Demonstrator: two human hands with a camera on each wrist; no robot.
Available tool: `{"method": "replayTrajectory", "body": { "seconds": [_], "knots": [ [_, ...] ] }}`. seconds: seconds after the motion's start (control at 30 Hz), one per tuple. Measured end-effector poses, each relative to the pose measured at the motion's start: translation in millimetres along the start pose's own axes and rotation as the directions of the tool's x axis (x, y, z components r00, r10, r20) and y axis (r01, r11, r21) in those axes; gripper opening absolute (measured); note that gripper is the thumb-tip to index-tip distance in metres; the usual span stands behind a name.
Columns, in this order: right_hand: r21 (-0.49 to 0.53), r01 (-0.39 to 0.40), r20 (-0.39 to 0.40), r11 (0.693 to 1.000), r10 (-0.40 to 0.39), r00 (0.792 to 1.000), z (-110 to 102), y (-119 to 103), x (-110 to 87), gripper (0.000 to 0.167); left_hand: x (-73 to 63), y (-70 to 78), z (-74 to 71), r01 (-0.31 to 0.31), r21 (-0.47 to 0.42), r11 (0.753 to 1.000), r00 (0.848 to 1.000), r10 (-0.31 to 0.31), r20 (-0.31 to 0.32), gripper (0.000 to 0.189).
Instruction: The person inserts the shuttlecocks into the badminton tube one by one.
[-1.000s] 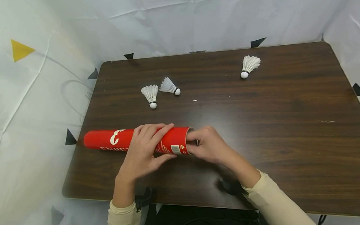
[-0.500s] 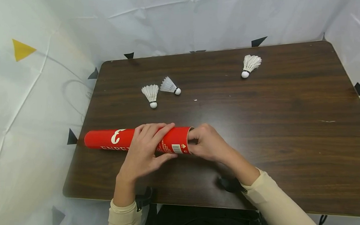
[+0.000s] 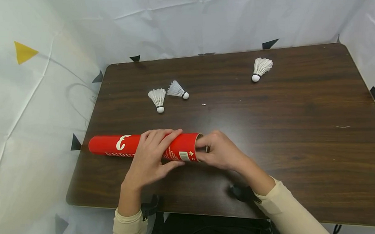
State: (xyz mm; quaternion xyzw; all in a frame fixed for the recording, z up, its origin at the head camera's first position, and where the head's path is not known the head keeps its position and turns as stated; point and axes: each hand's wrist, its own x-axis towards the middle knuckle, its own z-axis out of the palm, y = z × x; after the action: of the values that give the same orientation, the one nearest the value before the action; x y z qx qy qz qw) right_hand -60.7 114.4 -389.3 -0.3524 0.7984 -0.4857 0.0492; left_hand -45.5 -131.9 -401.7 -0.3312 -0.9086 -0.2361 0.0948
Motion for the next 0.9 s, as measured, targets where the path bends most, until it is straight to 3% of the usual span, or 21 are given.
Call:
{"method": "replayTrajectory", "body": {
  "seconds": [0.17,0.43,0.53,0.63,0.73,0.9],
  "knots": [
    [0.031,-0.028,0.037,0.999,0.027,0.999,-8,-1,-2.8,0.014,-0.5,0.4,-0.3,0.001,-0.004,1.0,1.0,-0.001,-0.003,0.087],
    [0.208,-0.069,0.121,0.976,0.044,0.992,-40,5,-2.8,0.009,0.5,1.4,-0.9,-0.006,-0.009,1.0,1.0,0.006,-0.003,0.088],
    [0.27,-0.084,0.102,0.959,0.059,0.993,-52,13,-0.1,0.007,0.6,1.7,-1.1,-0.004,-0.008,1.0,1.0,0.004,0.0,0.089],
    [0.299,-0.135,0.033,0.945,0.131,0.991,-59,27,8.3,0.007,0.4,2.0,-1.1,-0.001,-0.006,1.0,1.0,0.001,0.001,0.088],
    [0.249,-0.2,-0.049,0.948,0.219,0.975,-58,45,21.9,0.012,0.2,2.2,-1.3,0.002,-0.004,1.0,1.0,-0.002,0.003,0.089],
    [-0.007,-0.269,-0.116,0.963,0.267,0.957,-39,79,51.5,0.027,-0.3,2.0,-1.3,0.002,-0.008,1.0,1.0,-0.002,0.0,0.089]
  ]
}}
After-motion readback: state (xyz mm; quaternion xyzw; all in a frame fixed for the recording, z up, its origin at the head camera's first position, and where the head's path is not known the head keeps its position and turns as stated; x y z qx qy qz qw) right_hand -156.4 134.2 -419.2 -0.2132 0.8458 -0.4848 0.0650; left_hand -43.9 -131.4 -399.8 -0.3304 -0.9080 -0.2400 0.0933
